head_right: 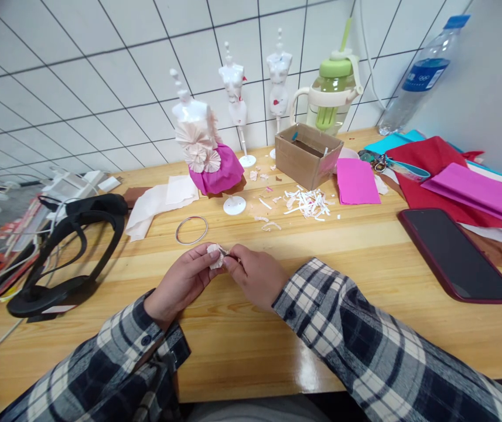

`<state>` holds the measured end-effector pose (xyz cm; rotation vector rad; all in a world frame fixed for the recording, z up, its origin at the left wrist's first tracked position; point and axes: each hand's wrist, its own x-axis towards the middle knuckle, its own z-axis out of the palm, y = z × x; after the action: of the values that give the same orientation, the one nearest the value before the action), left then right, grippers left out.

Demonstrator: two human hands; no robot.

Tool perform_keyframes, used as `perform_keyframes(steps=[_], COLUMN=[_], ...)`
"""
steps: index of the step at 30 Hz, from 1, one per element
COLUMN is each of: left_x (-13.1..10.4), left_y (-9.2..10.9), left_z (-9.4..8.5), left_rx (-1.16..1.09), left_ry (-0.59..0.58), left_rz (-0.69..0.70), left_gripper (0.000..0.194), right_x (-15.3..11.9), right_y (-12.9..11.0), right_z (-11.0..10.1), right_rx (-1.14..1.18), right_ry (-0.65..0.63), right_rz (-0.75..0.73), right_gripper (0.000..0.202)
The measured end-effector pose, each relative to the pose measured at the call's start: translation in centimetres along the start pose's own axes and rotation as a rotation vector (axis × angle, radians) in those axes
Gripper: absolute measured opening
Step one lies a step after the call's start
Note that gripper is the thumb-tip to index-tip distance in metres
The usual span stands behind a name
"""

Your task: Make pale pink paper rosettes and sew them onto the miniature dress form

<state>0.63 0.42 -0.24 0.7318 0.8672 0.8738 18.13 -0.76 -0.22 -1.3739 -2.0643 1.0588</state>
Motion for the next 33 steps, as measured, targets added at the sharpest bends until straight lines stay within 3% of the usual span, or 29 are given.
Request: perform_keyframes(steps=[33], left_x=[-0.13], left_y=[-0.1], left_z=[0.03], left_rx=[0.088], left_ry=[-0.006], left_rz=[0.015], left_gripper=[0.016], right_x=[-0.21], right_y=[-0.42], right_z=[-0.7], right_rx=[-0.013], right_ry=[-0.059], right_rz=[0.021], right_gripper=[0.029])
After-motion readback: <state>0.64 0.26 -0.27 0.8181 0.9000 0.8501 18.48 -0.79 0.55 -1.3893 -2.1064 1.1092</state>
